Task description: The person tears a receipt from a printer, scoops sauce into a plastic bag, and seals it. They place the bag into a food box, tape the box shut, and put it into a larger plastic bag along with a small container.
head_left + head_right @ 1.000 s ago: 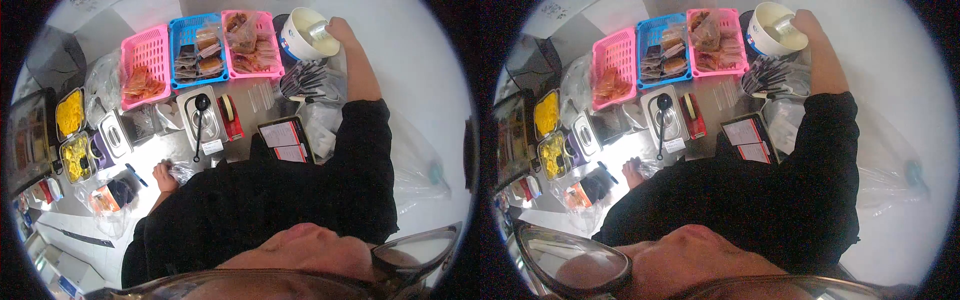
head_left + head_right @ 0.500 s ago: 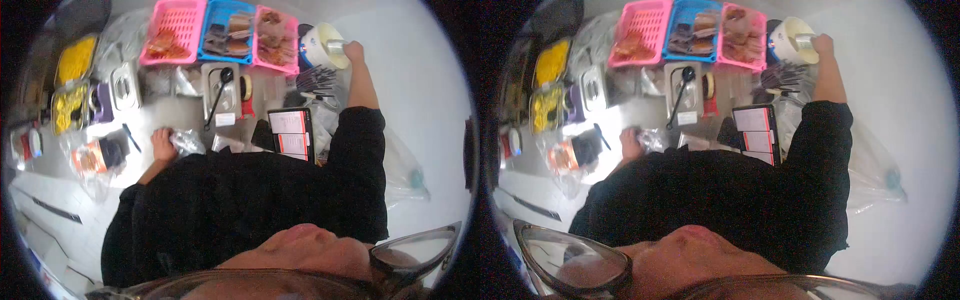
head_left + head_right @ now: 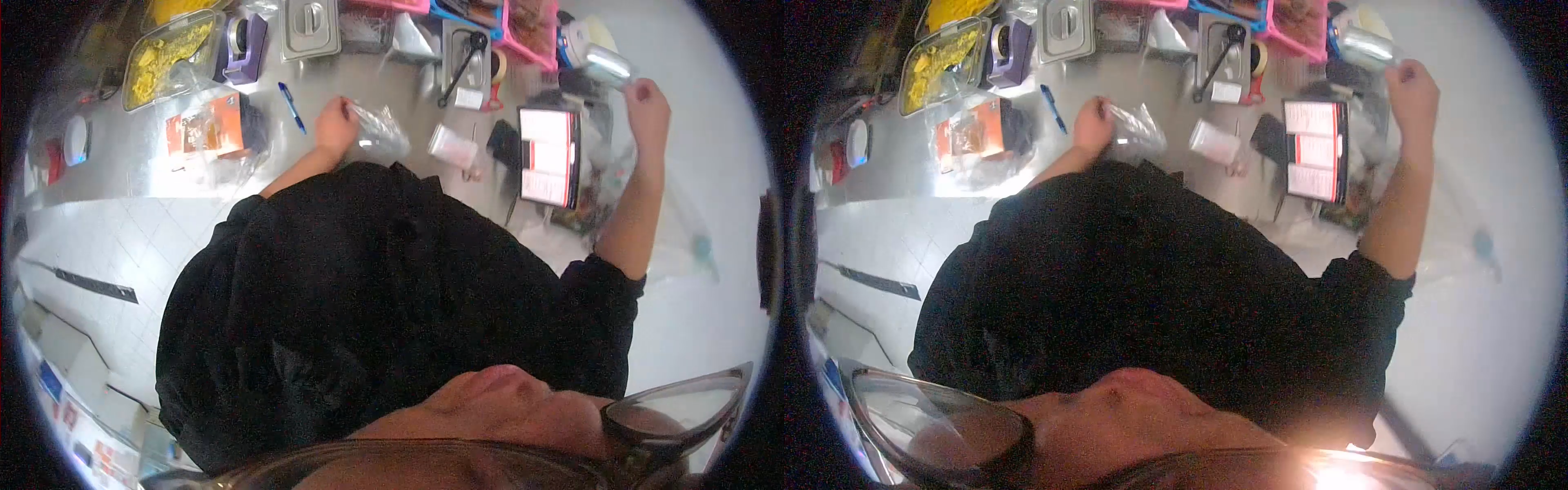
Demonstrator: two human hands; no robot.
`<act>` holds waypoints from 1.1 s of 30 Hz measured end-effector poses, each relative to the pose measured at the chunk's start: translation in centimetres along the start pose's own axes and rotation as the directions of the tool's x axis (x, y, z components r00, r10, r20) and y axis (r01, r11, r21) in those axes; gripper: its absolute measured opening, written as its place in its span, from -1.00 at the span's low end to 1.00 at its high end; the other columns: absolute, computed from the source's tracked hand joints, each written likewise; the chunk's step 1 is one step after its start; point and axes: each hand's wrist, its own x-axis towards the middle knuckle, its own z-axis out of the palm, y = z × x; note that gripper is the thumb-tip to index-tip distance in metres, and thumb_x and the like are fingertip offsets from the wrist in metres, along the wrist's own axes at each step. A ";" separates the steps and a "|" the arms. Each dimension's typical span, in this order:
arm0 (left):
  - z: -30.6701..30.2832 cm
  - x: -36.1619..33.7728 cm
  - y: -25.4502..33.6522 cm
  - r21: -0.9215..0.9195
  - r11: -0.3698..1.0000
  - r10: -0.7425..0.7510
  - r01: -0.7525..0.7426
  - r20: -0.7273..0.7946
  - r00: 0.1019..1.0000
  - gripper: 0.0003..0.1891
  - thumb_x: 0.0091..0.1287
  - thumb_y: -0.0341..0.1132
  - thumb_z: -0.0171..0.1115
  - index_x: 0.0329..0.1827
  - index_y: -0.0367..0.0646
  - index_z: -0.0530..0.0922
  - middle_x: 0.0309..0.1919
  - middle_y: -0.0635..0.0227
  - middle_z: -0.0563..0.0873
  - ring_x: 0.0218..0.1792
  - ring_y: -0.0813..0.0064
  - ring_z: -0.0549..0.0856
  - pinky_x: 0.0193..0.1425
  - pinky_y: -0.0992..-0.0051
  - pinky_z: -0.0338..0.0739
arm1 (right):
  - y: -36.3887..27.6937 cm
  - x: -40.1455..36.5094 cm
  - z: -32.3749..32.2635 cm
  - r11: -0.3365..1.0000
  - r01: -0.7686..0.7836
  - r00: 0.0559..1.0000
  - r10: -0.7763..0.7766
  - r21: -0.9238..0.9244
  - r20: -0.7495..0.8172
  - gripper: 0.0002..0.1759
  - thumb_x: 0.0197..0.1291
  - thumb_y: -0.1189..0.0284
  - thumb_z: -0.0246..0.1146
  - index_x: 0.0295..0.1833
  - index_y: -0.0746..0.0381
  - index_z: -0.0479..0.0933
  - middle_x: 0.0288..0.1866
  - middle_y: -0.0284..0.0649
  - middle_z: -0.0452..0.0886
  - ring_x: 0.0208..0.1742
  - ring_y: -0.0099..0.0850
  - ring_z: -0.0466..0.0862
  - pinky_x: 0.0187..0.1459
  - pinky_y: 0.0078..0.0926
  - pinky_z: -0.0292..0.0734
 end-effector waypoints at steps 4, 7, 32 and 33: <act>-5.6 -0.1 -1.6 -0.066 0.995 0.075 -0.075 -0.010 0.997 -0.54 0.18 -0.35 0.18 0.18 -0.25 0.44 0.08 -0.07 0.53 0.13 0.04 0.52 0.24 0.23 0.42 | -7.2 -11.0 5.2 0.938 0.037 0.965 -0.123 0.345 0.230 -0.78 0.09 0.37 0.25 -0.31 0.34 0.56 -0.40 -0.03 0.62 -0.37 -0.27 0.62 -0.25 -0.33 0.51; -9.8 -3.0 0.1 0.154 0.927 0.369 -0.343 -0.201 0.907 -0.44 0.15 -0.36 0.20 0.27 -0.25 0.38 0.11 -0.13 0.48 0.17 0.02 0.49 0.30 0.24 0.37 | -16.0 -18.1 9.8 0.903 -0.005 0.907 -0.177 0.430 0.382 -0.83 0.05 0.43 0.18 -0.39 0.34 0.49 -0.47 -0.01 0.54 -0.35 -0.15 0.62 -0.25 -0.21 0.51; -12.5 -10.3 5.4 -0.332 0.823 0.175 0.461 0.920 0.350 -0.50 0.43 -0.06 0.13 0.25 -0.28 0.42 0.13 0.19 0.58 0.09 0.31 0.61 0.17 0.39 0.51 | -20.8 -33.0 14.3 -0.560 -0.482 0.871 -0.223 0.674 0.437 -0.49 0.37 0.23 0.15 0.36 0.05 0.20 0.32 -0.15 0.44 0.32 -0.23 0.43 0.26 -0.17 0.39; -12.0 -11.0 6.8 -0.297 0.782 0.221 0.547 0.954 0.202 -0.44 0.43 -0.02 0.11 0.30 -0.28 0.34 0.20 0.17 0.53 0.14 0.26 0.59 0.21 0.35 0.48 | -21.1 -33.8 12.7 -0.531 -0.461 0.886 -0.231 0.711 0.403 -0.45 0.36 0.22 0.17 0.37 0.04 0.17 0.36 -0.14 0.39 0.35 -0.22 0.41 0.28 -0.11 0.35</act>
